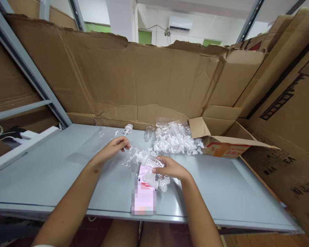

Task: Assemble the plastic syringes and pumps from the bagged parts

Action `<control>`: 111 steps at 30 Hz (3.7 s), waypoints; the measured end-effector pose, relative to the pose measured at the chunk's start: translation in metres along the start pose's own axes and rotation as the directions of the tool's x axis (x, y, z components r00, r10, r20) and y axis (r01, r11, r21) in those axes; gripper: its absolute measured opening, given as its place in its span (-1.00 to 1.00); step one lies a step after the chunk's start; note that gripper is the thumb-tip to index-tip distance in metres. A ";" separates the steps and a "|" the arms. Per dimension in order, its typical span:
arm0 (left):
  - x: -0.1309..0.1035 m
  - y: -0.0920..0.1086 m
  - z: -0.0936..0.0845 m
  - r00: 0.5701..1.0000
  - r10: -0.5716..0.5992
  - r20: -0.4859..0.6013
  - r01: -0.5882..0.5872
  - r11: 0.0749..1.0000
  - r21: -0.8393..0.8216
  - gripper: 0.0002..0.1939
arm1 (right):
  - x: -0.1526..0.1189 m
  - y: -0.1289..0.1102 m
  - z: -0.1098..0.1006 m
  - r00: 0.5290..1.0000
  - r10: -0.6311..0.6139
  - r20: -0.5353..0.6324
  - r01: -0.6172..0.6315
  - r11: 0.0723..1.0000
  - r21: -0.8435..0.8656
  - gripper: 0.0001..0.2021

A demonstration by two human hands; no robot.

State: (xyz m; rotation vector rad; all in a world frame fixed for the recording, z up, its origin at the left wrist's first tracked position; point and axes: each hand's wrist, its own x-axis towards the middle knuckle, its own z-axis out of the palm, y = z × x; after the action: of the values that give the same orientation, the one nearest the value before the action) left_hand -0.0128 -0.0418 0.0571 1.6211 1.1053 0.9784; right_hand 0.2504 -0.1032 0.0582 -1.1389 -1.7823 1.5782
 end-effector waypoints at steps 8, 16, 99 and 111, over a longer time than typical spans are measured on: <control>-0.003 0.008 -0.003 0.997 -0.074 -0.018 0.067 0.965 -0.253 -0.67 | -0.003 0.001 -0.006 0.999 0.031 -0.005 -0.031 1.000 -0.002 -0.67; -0.005 0.003 -0.015 0.945 -0.160 0.284 0.165 0.986 0.006 -0.71 | -0.006 0.005 -0.011 0.999 0.048 0.003 -0.048 0.998 -0.034 -0.59; -0.122 -0.071 -0.025 0.778 0.135 -0.614 0.300 0.777 0.553 -0.79 | -0.025 0.005 -0.046 0.893 -0.032 -0.449 0.064 0.996 0.056 -0.57; -0.065 0.006 0.025 0.884 0.323 -0.339 -0.149 0.881 0.449 -0.74 | -0.022 0.006 -0.042 0.931 -0.042 -0.362 0.059 0.998 0.036 -0.60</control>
State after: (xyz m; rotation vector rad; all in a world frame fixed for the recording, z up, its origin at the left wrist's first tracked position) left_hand -0.0059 -0.1107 0.0490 1.9879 1.4937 1.3614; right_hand 0.2971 -0.0988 0.0645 -1.2575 -1.5116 1.2740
